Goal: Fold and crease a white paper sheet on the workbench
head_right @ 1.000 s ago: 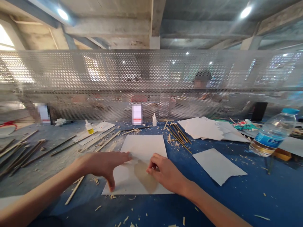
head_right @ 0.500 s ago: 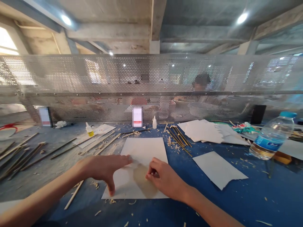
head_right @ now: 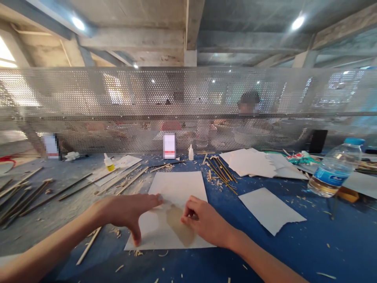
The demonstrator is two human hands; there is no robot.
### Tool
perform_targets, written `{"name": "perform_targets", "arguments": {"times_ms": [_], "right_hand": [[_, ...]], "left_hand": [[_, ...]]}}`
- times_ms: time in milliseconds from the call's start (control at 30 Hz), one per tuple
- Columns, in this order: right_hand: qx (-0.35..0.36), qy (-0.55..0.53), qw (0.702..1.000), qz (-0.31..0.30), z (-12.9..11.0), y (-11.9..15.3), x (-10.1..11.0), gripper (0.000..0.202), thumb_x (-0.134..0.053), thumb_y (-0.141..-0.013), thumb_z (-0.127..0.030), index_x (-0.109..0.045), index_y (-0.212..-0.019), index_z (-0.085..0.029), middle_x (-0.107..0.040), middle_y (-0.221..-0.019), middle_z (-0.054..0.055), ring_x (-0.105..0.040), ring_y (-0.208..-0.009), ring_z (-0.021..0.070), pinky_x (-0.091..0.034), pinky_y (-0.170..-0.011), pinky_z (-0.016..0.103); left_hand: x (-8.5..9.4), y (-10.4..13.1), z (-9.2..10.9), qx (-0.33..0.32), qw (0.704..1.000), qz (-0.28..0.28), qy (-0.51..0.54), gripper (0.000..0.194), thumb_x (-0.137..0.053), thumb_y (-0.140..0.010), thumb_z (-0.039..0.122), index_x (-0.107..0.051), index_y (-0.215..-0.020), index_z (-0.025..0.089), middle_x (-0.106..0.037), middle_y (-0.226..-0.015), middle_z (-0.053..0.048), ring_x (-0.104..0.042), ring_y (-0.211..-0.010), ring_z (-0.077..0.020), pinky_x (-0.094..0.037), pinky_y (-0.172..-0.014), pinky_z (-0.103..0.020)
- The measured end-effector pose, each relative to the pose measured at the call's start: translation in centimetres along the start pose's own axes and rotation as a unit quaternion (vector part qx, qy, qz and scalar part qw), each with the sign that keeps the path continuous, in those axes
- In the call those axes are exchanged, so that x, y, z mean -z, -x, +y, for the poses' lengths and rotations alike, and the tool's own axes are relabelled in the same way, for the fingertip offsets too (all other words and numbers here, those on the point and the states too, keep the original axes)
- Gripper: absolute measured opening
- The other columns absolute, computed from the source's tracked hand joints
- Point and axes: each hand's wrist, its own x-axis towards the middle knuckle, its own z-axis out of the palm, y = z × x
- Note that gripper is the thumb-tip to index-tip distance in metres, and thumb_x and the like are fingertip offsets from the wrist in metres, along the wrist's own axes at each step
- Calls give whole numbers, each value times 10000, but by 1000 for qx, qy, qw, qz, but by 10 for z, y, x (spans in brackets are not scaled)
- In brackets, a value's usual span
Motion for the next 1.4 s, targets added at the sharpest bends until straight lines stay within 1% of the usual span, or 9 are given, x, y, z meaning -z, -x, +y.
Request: {"name": "perform_targets", "arguments": {"times_ms": [300,400,567,700,833,967,1100,1233,1400], "right_hand": [[-12,2,1000,13,2,0,-1,128,-576,-886,-223,-576,-766,-180,-556,-840,-11,-523,-710,117,-387,-662,245],[-15,19,999,47,2,0,-1,136,-560,-891,-208,-571,-760,-174,-550,-846,-5,-524,-715,118,-385,-675,250],[0,0,1000,3,2,0,0,121,-564,-889,-216,-570,-773,-179,-558,-855,-3,-525,-722,120,-400,-674,244],[-5,26,998,56,4,0,-1,145,-549,-902,-220,-562,-765,-177,-546,-855,1,-528,-728,123,-399,-687,256],[5,3,1000,19,5,1,-3,124,-553,-903,-221,-568,-786,-184,-561,-881,5,-539,-732,122,-419,-684,248],[-2,28,998,53,4,1,-2,139,-545,-903,-215,-570,-772,-178,-554,-872,9,-530,-735,127,-413,-692,254],[-6,3,1000,9,2,2,-2,114,-561,-883,-197,-567,-771,-180,-561,-857,0,-525,-719,123,-407,-675,248],[-10,18,999,43,2,2,-2,119,-554,-890,-196,-569,-773,-179,-556,-862,0,-526,-713,122,-404,-688,260],[-4,-8,1000,-3,-1,3,-2,108,-556,-890,-201,-566,-784,-184,-568,-882,5,-535,-744,128,-415,-686,250]], "left_hand": [[1,0,1,6,1000,-6,5,1020,-888,-511,448,-430,-1396,235,-471,-1432,-120,-442,-1286,-366,-385,-1045,-429],[0,-1,1,19,1000,-13,9,1027,-895,-508,435,-436,-1396,198,-453,-1444,-136,-428,-1298,-371,-375,-1056,-405],[0,0,0,14,1000,-7,-3,1001,-896,-502,478,-466,-1366,211,-476,-1429,-125,-449,-1286,-355,-383,-1048,-383],[-1,-1,-1,4,1000,-1,3,986,-893,-512,479,-473,-1363,209,-488,-1417,-131,-453,-1282,-363,-386,-1045,-403],[-2,-1,-3,-6,1000,0,1,992,-887,-502,485,-467,-1368,245,-503,-1403,-111,-487,-1247,-357,-399,-1027,-422],[-1,-1,-3,-5,1000,-1,0,982,-880,-516,492,-466,-1370,239,-505,-1401,-115,-494,-1242,-349,-402,-1021,-406],[0,0,0,3,1000,-5,4,967,-895,-502,470,-491,-1342,215,-514,-1392,-116,-484,-1253,-349,-392,-1033,-380],[1,0,0,7,1000,1,9,979,-898,-501,471,-477,-1350,224,-503,-1407,-108,-467,-1268,-349,-386,-1037,-375],[1,-1,1,-1,1000,-6,-7,969,-903,-492,461,-489,-1340,241,-523,-1389,-88,-480,-1256,-345,-398,-1032,-376]]}}
